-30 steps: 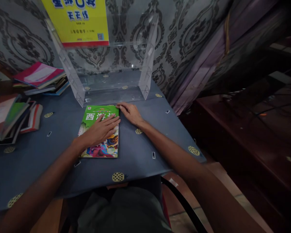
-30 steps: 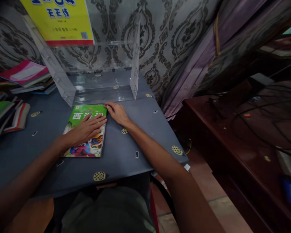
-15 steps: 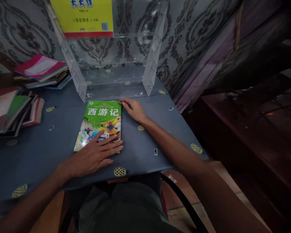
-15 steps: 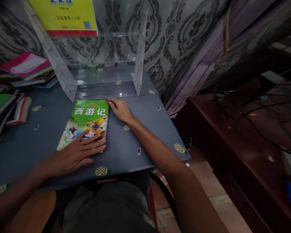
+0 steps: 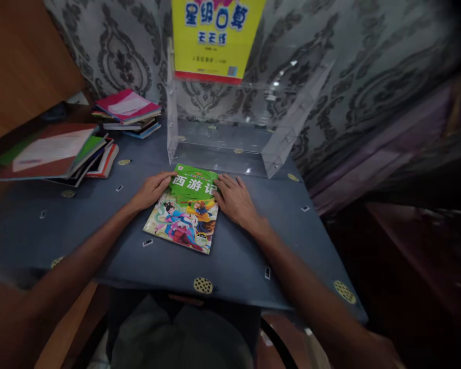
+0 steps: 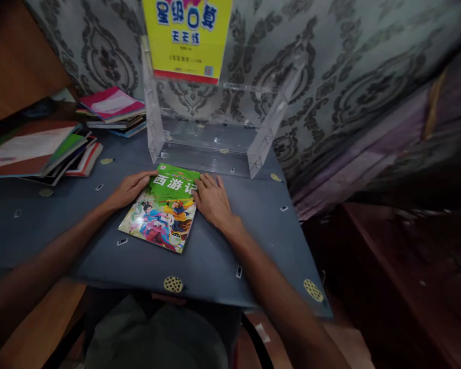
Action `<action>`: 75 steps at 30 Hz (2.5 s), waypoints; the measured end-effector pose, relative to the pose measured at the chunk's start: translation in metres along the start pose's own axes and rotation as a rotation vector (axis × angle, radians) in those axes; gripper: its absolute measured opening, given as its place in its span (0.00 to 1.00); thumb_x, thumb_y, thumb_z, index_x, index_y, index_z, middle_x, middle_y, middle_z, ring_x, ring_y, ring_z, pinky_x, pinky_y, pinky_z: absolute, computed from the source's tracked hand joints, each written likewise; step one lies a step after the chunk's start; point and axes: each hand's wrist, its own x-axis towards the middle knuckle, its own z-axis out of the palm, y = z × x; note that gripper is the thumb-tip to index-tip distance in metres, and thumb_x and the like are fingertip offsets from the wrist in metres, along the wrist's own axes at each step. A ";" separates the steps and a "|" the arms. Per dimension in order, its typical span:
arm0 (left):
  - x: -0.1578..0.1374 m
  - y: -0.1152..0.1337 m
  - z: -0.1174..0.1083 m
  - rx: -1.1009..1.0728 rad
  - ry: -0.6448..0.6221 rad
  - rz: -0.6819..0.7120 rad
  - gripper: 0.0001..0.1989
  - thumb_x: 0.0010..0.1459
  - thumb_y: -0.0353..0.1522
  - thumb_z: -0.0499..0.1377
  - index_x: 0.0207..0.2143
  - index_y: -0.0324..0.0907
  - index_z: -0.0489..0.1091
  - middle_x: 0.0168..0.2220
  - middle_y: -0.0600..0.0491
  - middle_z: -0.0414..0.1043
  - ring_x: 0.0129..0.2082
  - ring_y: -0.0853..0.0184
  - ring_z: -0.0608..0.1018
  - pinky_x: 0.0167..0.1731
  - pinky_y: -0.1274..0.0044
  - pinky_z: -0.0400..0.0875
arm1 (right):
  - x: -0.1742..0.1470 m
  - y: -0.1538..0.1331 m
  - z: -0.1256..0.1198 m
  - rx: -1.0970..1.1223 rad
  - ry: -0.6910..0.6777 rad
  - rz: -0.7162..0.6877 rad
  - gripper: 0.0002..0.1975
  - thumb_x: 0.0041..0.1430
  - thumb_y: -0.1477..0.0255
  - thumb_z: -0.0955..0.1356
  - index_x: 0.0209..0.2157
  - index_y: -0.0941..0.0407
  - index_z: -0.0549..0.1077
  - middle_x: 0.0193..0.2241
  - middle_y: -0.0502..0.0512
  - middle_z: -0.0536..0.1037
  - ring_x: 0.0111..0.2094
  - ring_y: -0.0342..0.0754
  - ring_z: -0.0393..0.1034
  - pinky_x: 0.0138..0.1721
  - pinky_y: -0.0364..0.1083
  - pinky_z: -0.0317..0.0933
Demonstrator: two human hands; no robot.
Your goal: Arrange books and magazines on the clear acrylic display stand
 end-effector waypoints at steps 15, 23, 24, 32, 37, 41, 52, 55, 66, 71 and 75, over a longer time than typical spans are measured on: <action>-0.001 -0.001 0.002 -0.054 -0.015 -0.008 0.32 0.68 0.51 0.41 0.53 0.40 0.75 0.58 0.48 0.74 0.59 0.61 0.74 0.61 0.70 0.64 | 0.013 -0.109 0.020 0.158 -0.366 -0.791 0.23 0.67 0.77 0.64 0.62 0.54 0.68 0.65 0.56 0.67 0.69 0.53 0.52 0.69 0.59 0.44; -0.002 0.002 0.002 -0.052 -0.003 -0.002 0.30 0.69 0.49 0.42 0.51 0.41 0.76 0.57 0.48 0.74 0.59 0.60 0.74 0.61 0.68 0.64 | 0.015 -0.099 0.015 0.423 -0.435 -0.808 0.27 0.63 0.85 0.63 0.57 0.47 0.72 0.56 0.49 0.76 0.63 0.47 0.60 0.65 0.58 0.48; -0.002 0.002 0.002 -0.049 -0.002 0.002 0.30 0.69 0.49 0.42 0.51 0.41 0.76 0.57 0.48 0.74 0.59 0.60 0.74 0.62 0.67 0.64 | 0.013 -0.098 0.015 0.478 -0.428 -0.787 0.26 0.62 0.85 0.63 0.56 0.48 0.74 0.53 0.51 0.78 0.60 0.48 0.63 0.63 0.57 0.52; -0.002 0.001 0.003 0.000 -0.006 0.005 0.31 0.68 0.51 0.41 0.51 0.43 0.76 0.58 0.50 0.74 0.59 0.61 0.74 0.62 0.68 0.63 | -0.020 -0.079 -0.005 0.738 -0.477 -0.625 0.22 0.59 0.85 0.63 0.47 0.52 0.80 0.37 0.53 0.79 0.46 0.50 0.67 0.54 0.54 0.61; -0.003 0.001 0.003 -0.002 -0.007 -0.006 0.30 0.68 0.50 0.42 0.51 0.44 0.77 0.57 0.50 0.75 0.59 0.60 0.74 0.62 0.67 0.64 | -0.052 -0.057 -0.021 0.857 -0.515 -0.493 0.24 0.59 0.84 0.61 0.50 0.52 0.78 0.35 0.52 0.80 0.45 0.51 0.67 0.53 0.56 0.63; -0.003 0.001 0.004 0.007 0.005 0.002 0.29 0.68 0.49 0.43 0.51 0.44 0.76 0.58 0.49 0.74 0.58 0.60 0.75 0.62 0.67 0.64 | -0.079 -0.040 -0.026 0.897 -0.464 -0.384 0.23 0.60 0.83 0.60 0.49 0.52 0.78 0.39 0.55 0.79 0.47 0.51 0.68 0.51 0.55 0.65; -0.016 0.007 0.010 0.249 -0.093 0.003 0.30 0.68 0.47 0.45 0.63 0.39 0.64 0.67 0.43 0.61 0.69 0.55 0.60 0.66 0.58 0.55 | -0.103 -0.026 -0.031 0.913 -0.333 -0.242 0.19 0.64 0.78 0.60 0.48 0.52 0.78 0.40 0.55 0.79 0.46 0.49 0.71 0.50 0.54 0.66; -0.034 0.027 0.017 0.396 -0.079 -0.065 0.30 0.68 0.47 0.45 0.65 0.41 0.60 0.70 0.42 0.54 0.72 0.52 0.52 0.67 0.52 0.46 | -0.101 -0.029 -0.034 1.007 -0.302 -0.215 0.17 0.67 0.74 0.60 0.48 0.52 0.78 0.38 0.55 0.81 0.44 0.48 0.73 0.47 0.52 0.68; -0.081 0.103 0.044 -0.002 -0.271 -0.032 0.26 0.65 0.46 0.53 0.64 0.53 0.63 0.69 0.53 0.58 0.70 0.58 0.57 0.70 0.62 0.40 | -0.080 -0.030 -0.022 0.809 0.075 -0.053 0.15 0.69 0.66 0.62 0.48 0.52 0.78 0.39 0.57 0.81 0.43 0.51 0.75 0.47 0.54 0.69; -0.039 0.056 0.025 0.284 -0.035 -0.207 0.29 0.65 0.44 0.52 0.64 0.39 0.60 0.68 0.38 0.57 0.71 0.48 0.52 0.67 0.52 0.46 | -0.049 -0.035 -0.006 0.529 0.115 0.094 0.21 0.68 0.63 0.63 0.58 0.56 0.69 0.62 0.66 0.68 0.66 0.58 0.58 0.63 0.62 0.57; -0.021 0.028 0.027 0.215 0.029 -0.278 0.30 0.63 0.42 0.53 0.63 0.37 0.60 0.66 0.35 0.60 0.70 0.46 0.56 0.66 0.52 0.49 | -0.029 -0.052 0.013 0.355 0.042 0.235 0.28 0.67 0.63 0.64 0.63 0.62 0.63 0.66 0.73 0.60 0.70 0.65 0.48 0.66 0.66 0.49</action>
